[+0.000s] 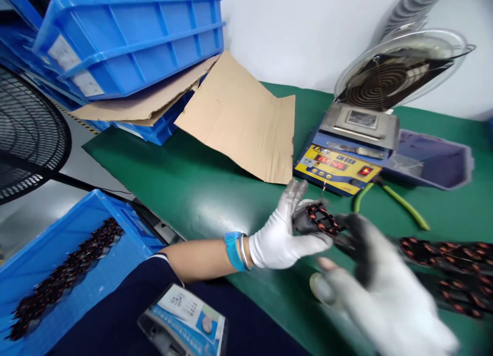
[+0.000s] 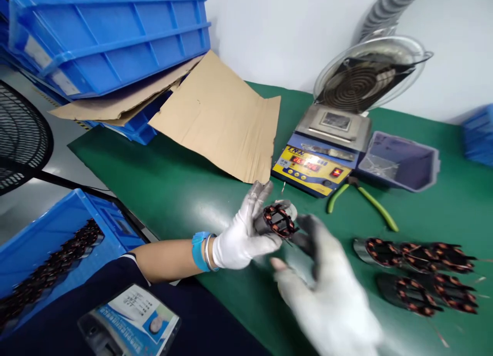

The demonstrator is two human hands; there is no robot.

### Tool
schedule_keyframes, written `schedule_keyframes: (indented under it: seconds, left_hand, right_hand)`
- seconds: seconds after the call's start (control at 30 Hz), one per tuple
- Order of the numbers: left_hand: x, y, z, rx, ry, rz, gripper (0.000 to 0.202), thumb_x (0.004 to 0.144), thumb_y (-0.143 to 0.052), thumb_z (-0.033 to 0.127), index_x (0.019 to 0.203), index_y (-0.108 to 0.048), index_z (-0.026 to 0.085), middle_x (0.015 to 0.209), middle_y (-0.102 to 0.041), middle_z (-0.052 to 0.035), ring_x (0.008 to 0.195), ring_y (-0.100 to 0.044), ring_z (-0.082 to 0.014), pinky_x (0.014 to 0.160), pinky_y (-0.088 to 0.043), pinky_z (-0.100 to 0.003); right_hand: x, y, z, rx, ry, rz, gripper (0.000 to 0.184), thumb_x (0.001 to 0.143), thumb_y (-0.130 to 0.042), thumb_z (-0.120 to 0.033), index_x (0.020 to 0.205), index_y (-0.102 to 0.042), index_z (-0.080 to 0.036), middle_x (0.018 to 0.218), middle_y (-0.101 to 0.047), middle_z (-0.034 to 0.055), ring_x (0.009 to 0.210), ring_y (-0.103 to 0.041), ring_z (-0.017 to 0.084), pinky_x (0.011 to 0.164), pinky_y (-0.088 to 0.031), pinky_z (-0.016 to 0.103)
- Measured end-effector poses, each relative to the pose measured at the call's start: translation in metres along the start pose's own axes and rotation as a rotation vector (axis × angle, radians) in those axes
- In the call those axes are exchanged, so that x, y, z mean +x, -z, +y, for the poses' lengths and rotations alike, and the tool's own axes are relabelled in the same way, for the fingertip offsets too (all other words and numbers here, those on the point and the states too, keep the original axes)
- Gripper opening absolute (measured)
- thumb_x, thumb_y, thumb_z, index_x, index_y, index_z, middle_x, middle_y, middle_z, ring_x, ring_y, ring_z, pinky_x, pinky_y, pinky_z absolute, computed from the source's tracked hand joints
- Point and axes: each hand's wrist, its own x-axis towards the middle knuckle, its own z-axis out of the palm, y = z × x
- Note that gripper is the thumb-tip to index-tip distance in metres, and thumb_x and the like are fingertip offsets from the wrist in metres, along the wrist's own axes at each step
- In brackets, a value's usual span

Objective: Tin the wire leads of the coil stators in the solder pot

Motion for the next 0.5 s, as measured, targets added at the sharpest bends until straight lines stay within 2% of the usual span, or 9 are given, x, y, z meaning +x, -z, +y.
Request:
schedule_keyframes:
  seconds: [0.03,0.1,0.17,0.23,0.27,0.33,0.4,0.43,0.5]
  left_hand:
    - [-0.002,-0.001,-0.001,0.047,0.002,-0.040,0.098,0.076,-0.073,0.037,0.153,-0.014,0.024,0.160,-0.022,-0.0157,0.146,-0.032,-0.0311,0.121,-0.027,-0.050]
    - [-0.006,-0.002,-0.001,0.140,0.006,-0.132,0.097,0.079,-0.070,0.038,0.155,-0.012,0.020,0.159,-0.025,-0.0159,0.151,-0.019,-0.0308,0.125,-0.014,-0.049]
    - [-0.006,-0.002,0.001,0.198,-0.014,-0.177,0.103,0.075,-0.074,0.040,0.155,-0.013,0.017,0.153,-0.036,-0.0169,0.150,-0.021,-0.0317,0.125,-0.014,-0.048]
    - [-0.003,0.001,0.005,0.256,-0.083,-0.135,0.104,0.071,-0.078,0.040,0.153,-0.019,0.016,0.147,-0.044,-0.0170,0.146,-0.030,-0.0320,0.123,-0.021,-0.047]
    - [-0.001,0.003,0.009,0.304,-0.128,-0.105,0.096,0.072,-0.077,0.040,0.151,-0.027,0.016,0.144,-0.047,-0.0171,0.143,-0.035,-0.0315,0.122,-0.025,-0.046]
    - [0.005,0.009,0.016,0.459,-0.196,-0.082,0.062,0.079,-0.069,0.038,0.133,-0.052,0.014,0.130,-0.058,-0.0169,0.129,-0.052,-0.0297,0.114,-0.037,-0.043]
    - [0.011,0.016,0.025,0.651,-0.180,-0.128,0.026,0.082,-0.062,0.033,0.098,-0.069,0.014,0.103,-0.069,-0.0140,0.102,-0.066,-0.0258,0.099,-0.049,-0.039]
    - [0.014,0.018,0.028,0.721,-0.144,-0.162,0.018,0.082,-0.061,0.030,0.082,-0.070,0.015,0.088,-0.070,-0.0111,0.089,-0.068,-0.0230,0.090,-0.053,-0.036]
    - [0.018,0.021,0.035,0.752,-0.053,-0.170,0.017,0.079,-0.061,0.027,0.067,-0.064,0.016,0.071,-0.065,-0.0055,0.072,-0.064,-0.0181,0.076,-0.053,-0.031]
  right_hand:
    - [-0.002,-0.010,-0.008,0.035,-0.056,-0.020,0.078,0.080,-0.058,-0.050,0.151,-0.028,-0.036,0.111,-0.069,0.0086,0.079,-0.071,0.030,0.055,-0.060,0.041]
    - [-0.003,-0.027,-0.017,0.166,-0.040,0.025,0.079,0.083,-0.056,-0.047,0.152,-0.021,-0.033,0.122,-0.064,0.0118,0.089,-0.071,0.029,0.064,-0.061,0.040]
    - [-0.001,-0.033,-0.015,0.230,0.125,0.122,0.070,0.085,-0.054,-0.044,0.148,-0.028,-0.031,0.127,-0.061,0.0131,0.100,-0.068,0.028,0.077,-0.061,0.041]
    - [0.002,-0.030,-0.008,0.147,0.307,0.151,0.061,0.086,-0.055,-0.041,0.142,-0.037,-0.027,0.124,-0.060,0.0131,0.104,-0.066,0.029,0.084,-0.059,0.044]
    - [0.004,-0.026,-0.004,0.083,0.383,0.144,0.059,0.086,-0.055,-0.040,0.140,-0.039,-0.026,0.121,-0.060,0.0129,0.104,-0.065,0.028,0.085,-0.058,0.044]
    - [0.007,-0.015,0.002,-0.020,0.480,0.140,0.056,0.086,-0.055,-0.037,0.139,-0.040,-0.024,0.118,-0.060,0.0123,0.104,-0.065,0.027,0.086,-0.058,0.041]
    - [0.009,-0.005,0.006,-0.088,0.528,0.158,0.054,0.087,-0.052,-0.035,0.139,-0.039,-0.024,0.116,-0.060,0.0115,0.103,-0.064,0.026,0.085,-0.058,0.038]
    - [0.009,-0.002,0.007,-0.116,0.533,0.177,0.053,0.087,-0.051,-0.034,0.138,-0.039,-0.024,0.115,-0.060,0.0113,0.102,-0.064,0.025,0.085,-0.058,0.037]
    - [0.009,0.004,0.011,-0.151,0.512,0.217,0.051,0.088,-0.051,-0.035,0.136,-0.041,-0.023,0.114,-0.061,0.0116,0.102,-0.064,0.026,0.086,-0.057,0.037]
